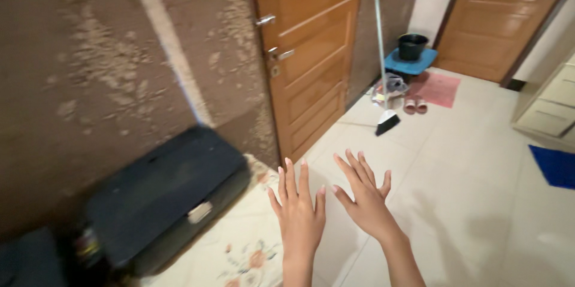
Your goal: The person picks up notebooks and notepads one by one from a desk and places them into the top shelf of a white plastic storage rack.
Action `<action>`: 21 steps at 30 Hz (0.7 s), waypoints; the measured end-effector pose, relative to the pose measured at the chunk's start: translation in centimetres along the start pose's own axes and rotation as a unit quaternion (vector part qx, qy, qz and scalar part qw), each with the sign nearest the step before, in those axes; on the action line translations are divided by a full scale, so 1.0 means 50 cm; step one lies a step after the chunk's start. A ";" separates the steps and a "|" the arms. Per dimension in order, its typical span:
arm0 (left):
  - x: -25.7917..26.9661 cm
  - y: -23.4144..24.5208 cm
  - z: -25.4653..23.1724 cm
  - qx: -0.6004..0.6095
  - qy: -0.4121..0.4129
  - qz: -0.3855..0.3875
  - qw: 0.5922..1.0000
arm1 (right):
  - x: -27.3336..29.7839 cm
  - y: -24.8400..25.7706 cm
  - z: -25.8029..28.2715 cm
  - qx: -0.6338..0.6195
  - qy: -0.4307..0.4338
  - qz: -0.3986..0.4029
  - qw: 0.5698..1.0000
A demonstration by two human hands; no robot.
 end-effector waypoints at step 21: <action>-0.250 -0.566 -0.596 0.113 -0.110 0.109 0.981 | -0.176 0.467 -0.652 0.104 -0.138 -0.125 0.977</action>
Point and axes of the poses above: each hand's wrist, its own x-axis away from the middle knuckle, its own y-axis out of the back of the hand, z = x × y, the point moved 5 cm from there along -x, towards the middle knuckle, and after that the axes turned 7 degrees about -x, right-handed, at the moved point
